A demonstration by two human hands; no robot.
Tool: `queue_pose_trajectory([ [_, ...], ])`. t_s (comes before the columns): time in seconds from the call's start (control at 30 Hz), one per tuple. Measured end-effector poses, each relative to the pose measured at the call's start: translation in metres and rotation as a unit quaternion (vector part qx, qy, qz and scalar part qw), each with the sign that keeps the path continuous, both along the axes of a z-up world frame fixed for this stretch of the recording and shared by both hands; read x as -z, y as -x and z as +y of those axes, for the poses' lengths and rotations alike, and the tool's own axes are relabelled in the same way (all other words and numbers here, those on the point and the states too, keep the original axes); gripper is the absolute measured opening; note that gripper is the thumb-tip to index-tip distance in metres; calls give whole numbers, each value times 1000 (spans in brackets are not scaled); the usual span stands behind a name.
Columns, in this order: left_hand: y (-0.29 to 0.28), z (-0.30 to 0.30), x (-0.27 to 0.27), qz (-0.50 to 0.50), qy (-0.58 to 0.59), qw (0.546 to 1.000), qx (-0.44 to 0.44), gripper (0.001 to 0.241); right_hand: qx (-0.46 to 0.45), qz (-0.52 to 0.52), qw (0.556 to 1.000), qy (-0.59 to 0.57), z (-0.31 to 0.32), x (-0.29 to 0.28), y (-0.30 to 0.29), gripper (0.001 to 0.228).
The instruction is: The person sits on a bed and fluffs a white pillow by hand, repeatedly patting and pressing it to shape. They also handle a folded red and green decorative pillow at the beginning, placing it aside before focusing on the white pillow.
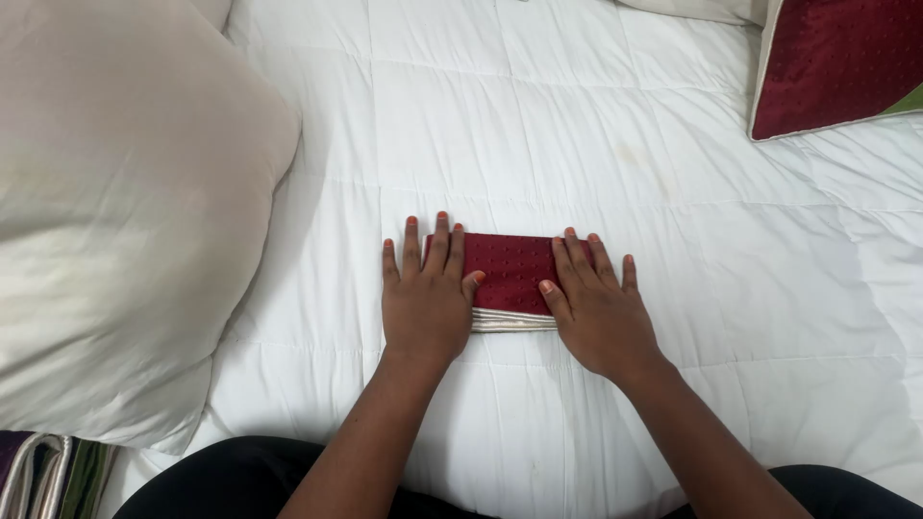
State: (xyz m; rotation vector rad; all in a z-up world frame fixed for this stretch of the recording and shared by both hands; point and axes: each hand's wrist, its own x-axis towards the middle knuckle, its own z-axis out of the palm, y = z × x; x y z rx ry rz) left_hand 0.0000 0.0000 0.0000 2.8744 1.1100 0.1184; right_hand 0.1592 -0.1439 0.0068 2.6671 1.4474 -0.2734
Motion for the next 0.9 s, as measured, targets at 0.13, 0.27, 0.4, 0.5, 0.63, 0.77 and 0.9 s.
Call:
queue_pose_trajectory([
  [0.13,3,6,-11,26,-9,998,-57,67,21,7,1000,5,-3,3,-10,69],
  [0.27,6,11,-19,0,-12,993,-114,62,53,4,998,-19,-5,2,-18,69],
  [0.4,0,15,-33,-117,-81,989,-47,64,35,7,993,-114,-1,-14,-13,68],
  [0.5,-10,4,-31,-188,-81,977,59,61,-29,26,990,-139,8,-32,4,66],
  [0.63,-6,-12,-24,-167,-29,974,152,62,-89,86,982,-142,10,-31,16,66],
  [0.77,-3,-15,-4,-32,8,993,117,72,-91,132,987,10,8,-17,13,69],
  [0.9,-1,-13,-1,16,16,995,98,69,-75,93,993,28,6,-15,13,68],
])
